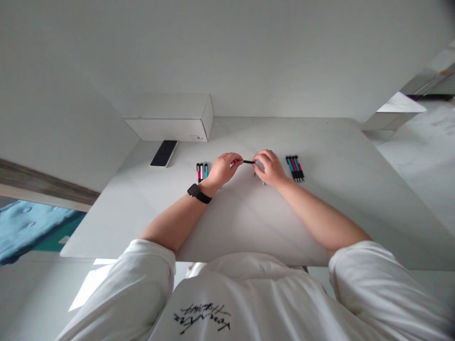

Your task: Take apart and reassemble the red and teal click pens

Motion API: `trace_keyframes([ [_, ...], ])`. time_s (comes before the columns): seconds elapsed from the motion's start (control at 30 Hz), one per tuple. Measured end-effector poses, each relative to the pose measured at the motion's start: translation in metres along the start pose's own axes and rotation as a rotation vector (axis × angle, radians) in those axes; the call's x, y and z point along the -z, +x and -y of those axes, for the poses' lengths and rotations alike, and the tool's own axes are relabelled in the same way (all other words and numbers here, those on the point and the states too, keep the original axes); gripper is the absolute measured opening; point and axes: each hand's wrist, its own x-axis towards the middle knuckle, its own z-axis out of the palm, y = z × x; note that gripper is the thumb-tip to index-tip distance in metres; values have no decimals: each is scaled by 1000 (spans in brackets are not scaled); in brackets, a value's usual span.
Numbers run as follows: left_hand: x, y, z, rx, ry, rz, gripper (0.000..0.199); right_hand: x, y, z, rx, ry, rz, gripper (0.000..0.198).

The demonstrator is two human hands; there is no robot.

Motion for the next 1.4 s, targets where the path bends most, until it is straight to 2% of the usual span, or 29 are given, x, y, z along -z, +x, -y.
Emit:
trace_keyframes([
  [0.1,-1,0,2,-11,-2,-9,14,-1,-1,-2,-13,-17,2,17],
  [0.23,-4,-1,3,-11,-9,-25,14,-5,-2,-5,6,11,-28,30],
  [0.47,-6,0,6,-17,-2,-35,12,-6,-2,-5,4,-12,-21,17],
  [0.67,-5,0,7,-18,-8,-22,12,-8,-1,-7,-10,-1,9,30],
  [0.87,-6,0,6,-24,10,-23,12,-5,-1,-4,0,-9,-13,17],
  [1.13,-6,-2,4,-65,67,-2,13,-1,0,-4,-8,-14,-7,16],
  [1.27,-8,-5,-1,-131,117,39,24,-3,0,-5,20,-32,53,15],
  [1.4,-11,-6,-3,-142,149,90,16,-3,0,2,66,-18,121,15],
])
